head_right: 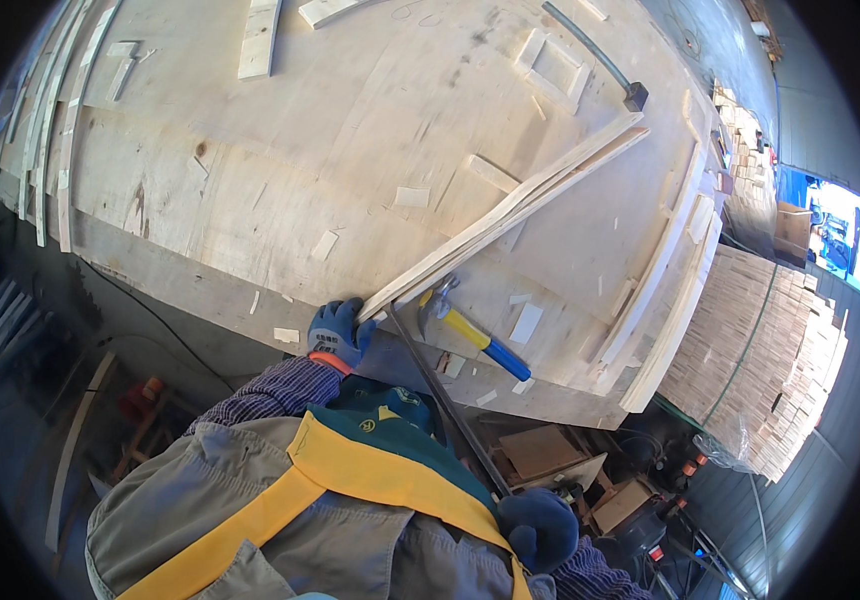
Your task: The person uses a crowbar and hammer to pry apart two thin wooden planks on a workbench. They repeatedly insert the crowbar between the planks and strike it with the hammer to separate them, then lift and set aside the separated pieces.
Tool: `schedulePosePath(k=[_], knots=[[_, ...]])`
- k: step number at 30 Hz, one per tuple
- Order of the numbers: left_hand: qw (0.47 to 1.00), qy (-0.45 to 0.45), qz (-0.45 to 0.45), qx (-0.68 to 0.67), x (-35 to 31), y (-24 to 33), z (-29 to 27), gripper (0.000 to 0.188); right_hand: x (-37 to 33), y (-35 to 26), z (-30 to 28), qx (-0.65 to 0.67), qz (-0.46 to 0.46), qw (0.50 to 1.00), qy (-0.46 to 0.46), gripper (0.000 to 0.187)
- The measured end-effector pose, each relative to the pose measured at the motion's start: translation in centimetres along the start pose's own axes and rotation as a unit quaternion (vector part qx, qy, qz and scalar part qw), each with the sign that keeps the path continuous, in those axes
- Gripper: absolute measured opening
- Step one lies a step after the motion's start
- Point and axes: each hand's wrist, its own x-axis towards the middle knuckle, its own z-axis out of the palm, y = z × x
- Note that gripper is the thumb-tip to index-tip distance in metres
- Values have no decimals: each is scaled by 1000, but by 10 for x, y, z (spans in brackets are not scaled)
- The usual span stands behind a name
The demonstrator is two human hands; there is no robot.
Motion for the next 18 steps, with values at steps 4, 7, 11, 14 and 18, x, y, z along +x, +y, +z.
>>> schedulePosePath(k=[4,7,11,14,18], knots=[[1000,-19,-15,-17,1,-2,1,49,12,-11,-5,-1,47,997,-57,38],[1000,-18,-9,-22,2,-2,2,49,16,-13,-5,0,59,997,-41,39],[1000,-1,2,-6,1,-1,1,46,16,-12,-4,-18,23,999,-38,34],[1000,19,13,-12,0,0,0,42,17,-11,-2,28,27,998,-53,26],[999,-25,-14,-27,5,-2,-2,43,28,-10,4,82,38,991,103,16]])
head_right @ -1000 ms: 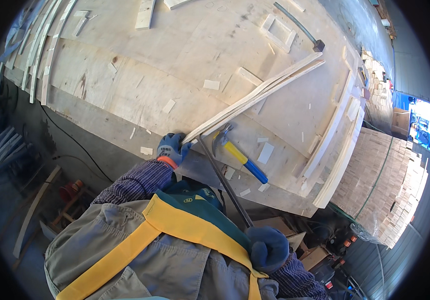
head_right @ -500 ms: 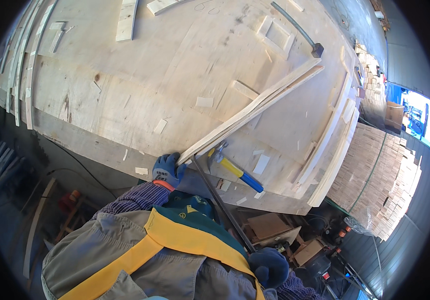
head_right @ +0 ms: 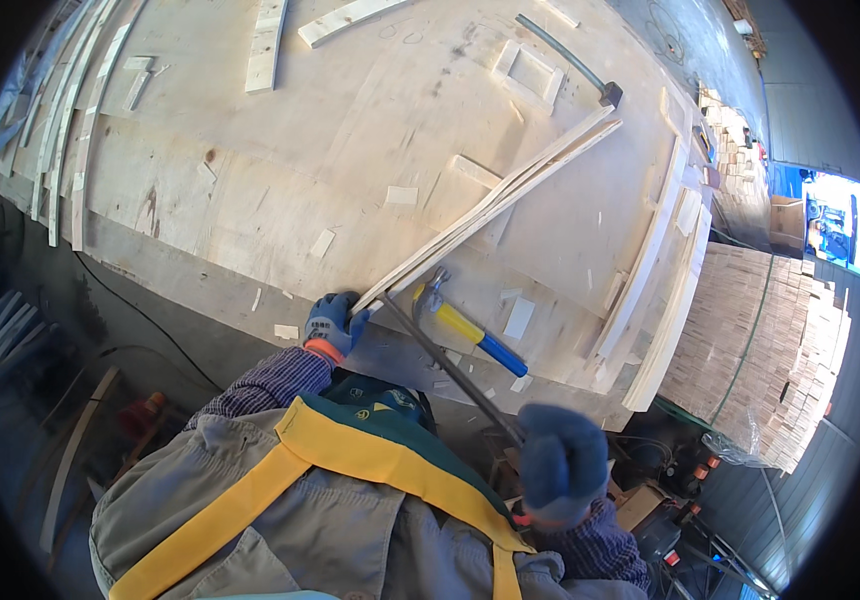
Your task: The person uses a crowbar and hammer to pry apart two thin wooden planks on a workbench. They repeatedly insert the crowbar between the planks and strike it with the hammer to separate them, then lift and set aside the separated pieces.
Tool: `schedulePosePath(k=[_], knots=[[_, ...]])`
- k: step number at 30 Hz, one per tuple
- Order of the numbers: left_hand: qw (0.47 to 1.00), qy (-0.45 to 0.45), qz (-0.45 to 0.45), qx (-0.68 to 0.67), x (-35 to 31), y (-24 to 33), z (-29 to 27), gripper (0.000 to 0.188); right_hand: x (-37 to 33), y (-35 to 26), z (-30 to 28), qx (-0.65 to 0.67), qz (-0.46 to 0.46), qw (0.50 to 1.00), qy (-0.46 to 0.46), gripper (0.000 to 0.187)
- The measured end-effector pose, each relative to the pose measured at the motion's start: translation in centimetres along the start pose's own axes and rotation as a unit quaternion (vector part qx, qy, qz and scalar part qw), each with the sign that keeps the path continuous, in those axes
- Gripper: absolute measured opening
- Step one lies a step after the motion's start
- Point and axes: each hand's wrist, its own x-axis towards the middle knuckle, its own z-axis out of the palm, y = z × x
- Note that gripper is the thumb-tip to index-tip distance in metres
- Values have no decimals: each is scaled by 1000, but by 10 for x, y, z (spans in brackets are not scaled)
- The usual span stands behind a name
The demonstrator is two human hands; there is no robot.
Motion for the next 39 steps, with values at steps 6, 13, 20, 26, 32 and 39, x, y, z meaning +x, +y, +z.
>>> schedulePosePath(k=[6,13,20,26,32,39], knots=[[998,32,-28,-35,-33,-27,-18,57,30,0,-2,27,-3,999,30,16],[994,-19,-31,100,-55,-43,-16,40,39,-13,8,22,23,999,9,16],[976,60,-9,208,-25,-56,-77,41,27,-24,-3,-179,-31,978,-105,25],[977,-19,-20,212,-5,-40,-91,48,14,-15,15,-214,-54,966,-132,28],[987,25,-16,159,26,-6,-69,52,26,-24,24,97,203,972,-64,25],[986,6,11,168,47,-13,-57,42,12,-21,45,15,149,989,-16,21]])
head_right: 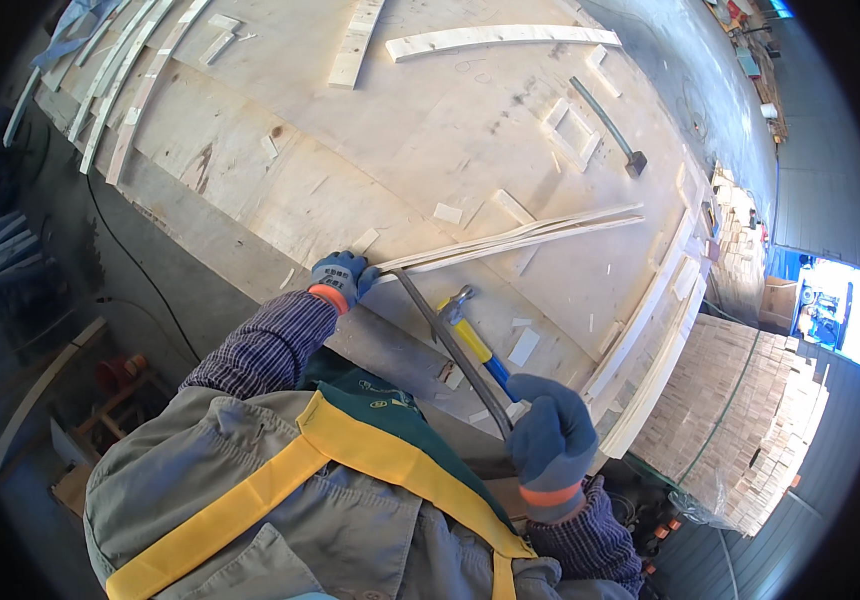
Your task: The person uses a crowbar and hammer to pry apart two thin wooden planks on a workbench. They repeatedly insert the crowbar between the planks and strike it with the hammer to separate them, then lift and set aside the separated pieces.
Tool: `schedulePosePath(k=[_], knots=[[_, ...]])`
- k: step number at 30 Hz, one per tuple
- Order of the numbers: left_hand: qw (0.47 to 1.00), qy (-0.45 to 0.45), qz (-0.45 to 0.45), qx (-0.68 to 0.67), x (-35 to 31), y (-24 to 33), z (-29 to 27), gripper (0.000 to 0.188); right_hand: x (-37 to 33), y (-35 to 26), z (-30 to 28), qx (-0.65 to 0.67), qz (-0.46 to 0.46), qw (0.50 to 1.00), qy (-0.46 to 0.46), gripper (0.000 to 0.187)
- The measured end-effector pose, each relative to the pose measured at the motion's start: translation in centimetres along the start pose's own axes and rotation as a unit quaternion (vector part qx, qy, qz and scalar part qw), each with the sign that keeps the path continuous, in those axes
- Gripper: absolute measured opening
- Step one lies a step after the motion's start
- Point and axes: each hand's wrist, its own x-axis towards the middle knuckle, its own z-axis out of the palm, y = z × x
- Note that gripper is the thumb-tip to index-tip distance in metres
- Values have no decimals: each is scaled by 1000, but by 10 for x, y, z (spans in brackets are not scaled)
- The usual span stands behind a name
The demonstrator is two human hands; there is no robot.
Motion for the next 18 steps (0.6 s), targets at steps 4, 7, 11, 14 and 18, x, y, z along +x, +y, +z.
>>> schedulePosePath(k=[4,7,11,14,18], knots=[[999,-2,33,6,3,-5,6,36,-11,4,1,-37,-17,999,-1,22],[999,12,48,4,5,-5,8,33,-12,12,-3,-81,-56,995,7,23],[999,9,53,-1,5,-6,6,32,-5,16,-19,-161,-70,984,20,23],[999,9,50,-5,5,-6,4,31,4,21,-33,-229,-119,966,25,23],[999,-31,37,8,6,-5,2,35,8,31,-55,-186,-82,978,-36,22]])
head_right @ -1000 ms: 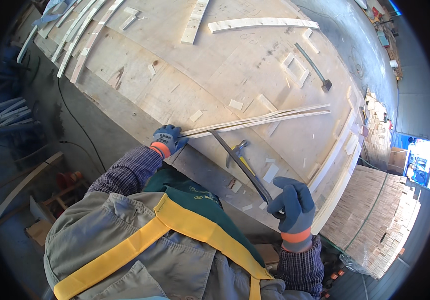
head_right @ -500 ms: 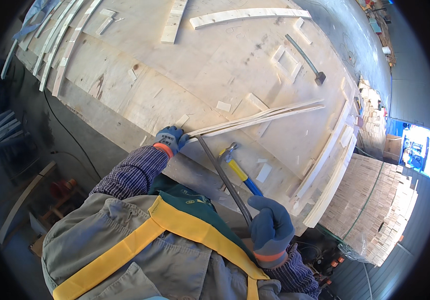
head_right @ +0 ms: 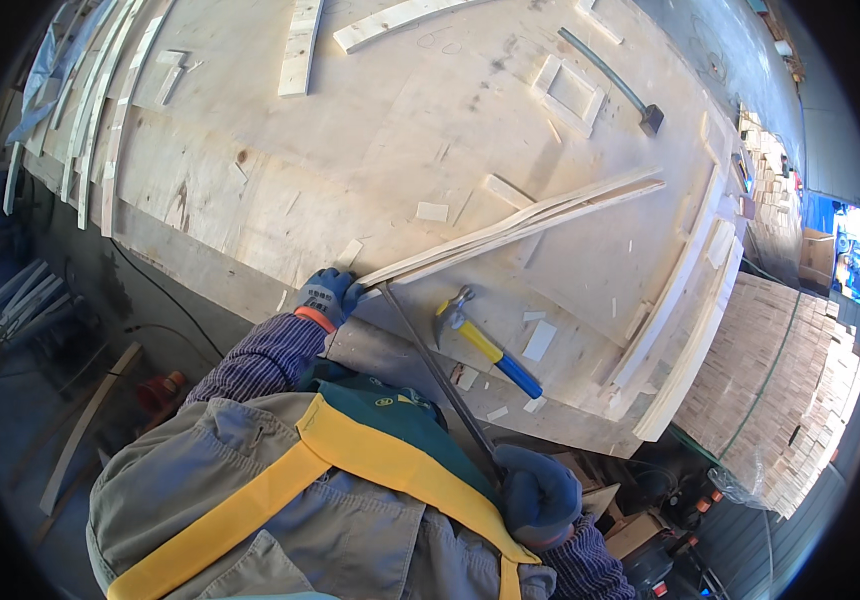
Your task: The person uses a crowbar and hammer to pry apart two thin wooden planks on a workbench. They repeatedly insert the crowbar between the planks and strike it with the hammer to separate them, then lift and set aside the separated pieces.
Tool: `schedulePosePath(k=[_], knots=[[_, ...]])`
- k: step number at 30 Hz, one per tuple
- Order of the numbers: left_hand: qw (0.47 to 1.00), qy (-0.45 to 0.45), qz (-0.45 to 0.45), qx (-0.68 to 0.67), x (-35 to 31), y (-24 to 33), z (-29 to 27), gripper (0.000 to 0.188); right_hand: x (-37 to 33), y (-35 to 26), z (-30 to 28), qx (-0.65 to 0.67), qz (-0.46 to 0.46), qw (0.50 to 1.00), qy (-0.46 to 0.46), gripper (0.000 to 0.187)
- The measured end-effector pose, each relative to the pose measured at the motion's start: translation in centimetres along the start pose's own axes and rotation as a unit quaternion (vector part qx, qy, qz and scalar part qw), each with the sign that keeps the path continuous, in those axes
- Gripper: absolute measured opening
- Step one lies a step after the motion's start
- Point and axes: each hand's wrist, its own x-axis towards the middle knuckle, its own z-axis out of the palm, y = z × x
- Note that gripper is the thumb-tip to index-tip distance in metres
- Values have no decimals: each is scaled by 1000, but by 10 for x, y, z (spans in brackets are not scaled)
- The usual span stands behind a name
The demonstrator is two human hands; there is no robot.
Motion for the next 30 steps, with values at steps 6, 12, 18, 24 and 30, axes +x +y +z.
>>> schedulePosePath(k=[6,12,18,24,30], knots=[[1000,28,-6,-1,-1,2,-1,26,6,27,-24,-14,-18,999,-43,21],[1000,5,-14,6,1,0,1,33,26,62,-39,1,-54,999,9,21],[998,56,6,-1,-1,0,5,28,35,92,-46,-36,-171,983,58,21],[999,53,6,6,0,1,6,27,29,56,-27,-5,-97,993,72,18],[999,36,-17,14,1,6,2,28,18,12,-4,-7,-91,995,39,20]])
